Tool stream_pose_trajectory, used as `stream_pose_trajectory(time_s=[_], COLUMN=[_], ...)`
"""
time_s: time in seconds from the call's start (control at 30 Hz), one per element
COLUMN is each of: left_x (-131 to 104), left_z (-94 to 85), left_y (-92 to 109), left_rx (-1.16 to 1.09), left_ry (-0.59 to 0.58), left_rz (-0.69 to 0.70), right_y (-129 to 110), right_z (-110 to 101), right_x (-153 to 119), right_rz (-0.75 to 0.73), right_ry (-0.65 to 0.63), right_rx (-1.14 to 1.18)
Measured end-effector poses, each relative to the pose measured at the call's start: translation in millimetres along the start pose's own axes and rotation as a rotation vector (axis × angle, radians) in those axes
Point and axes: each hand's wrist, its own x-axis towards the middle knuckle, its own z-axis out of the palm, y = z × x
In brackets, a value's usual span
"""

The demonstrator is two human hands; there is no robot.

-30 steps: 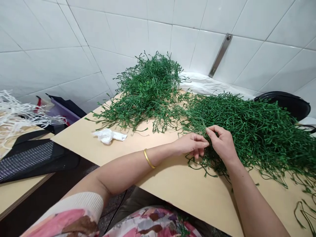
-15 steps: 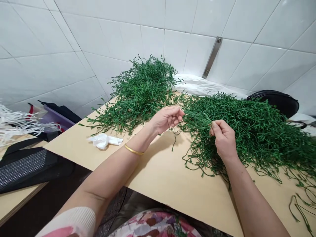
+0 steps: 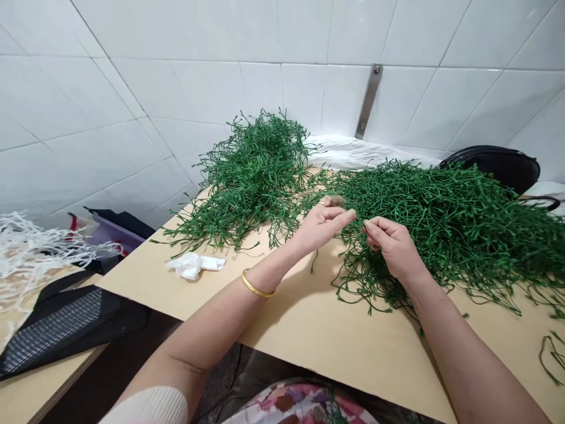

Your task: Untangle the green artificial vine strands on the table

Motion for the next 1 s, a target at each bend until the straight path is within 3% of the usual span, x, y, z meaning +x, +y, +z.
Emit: stream_pose_trajectory(time_s=[0.13, 0.27, 0.43, 0.57, 0.67, 0.77, 0.9, 1.0], left_x=[-3.4, -4.0, -2.6, -3.0, -4.5, -5.6, -5.0, -3.8], left_z=[4.9, 6.9, 7.2, 9.3, 11.4, 11.9, 9.6, 7.6], left_y=[-10.8, -16.3, -15.6, -18.8, -22.6, -26.6, -30.7, -32.8], left_rx=[0.099, -0.067, -0.422, -0.659, -0.692, -0.651, -0.579, -0.596], left_ry=[-0.083, -0.095, -0.042, -0.139, -0.181, -0.102, 0.058, 0.153], left_rz=[0.093, 0.065, -0.203, -0.5, -0.576, -0.498, -0.407, -0.38], right_y=[5.8, 7.3, 4.4, 3.4, 5.9, 8.3, 3.0, -2.8], right_z=[-1.0, -0.8, 1.0, 2.3, 3.4, 4.8, 7.3, 11.1], right_x=[1.9, 1.8, -0.1, -1.0, -0.2, 0.3, -4.3, -9.6], right_rz=[-0.01, -0.025, -0.055, -0.108, -0.133, -0.222, -0.457, -0.425], right_ry=[0.062, 0.049, -0.029, -0.004, 0.009, 0.075, 0.341, 0.297], right_rx=[-0.055, -0.034, -0.021, -0.102, -0.225, -0.368, -0.539, -0.525])
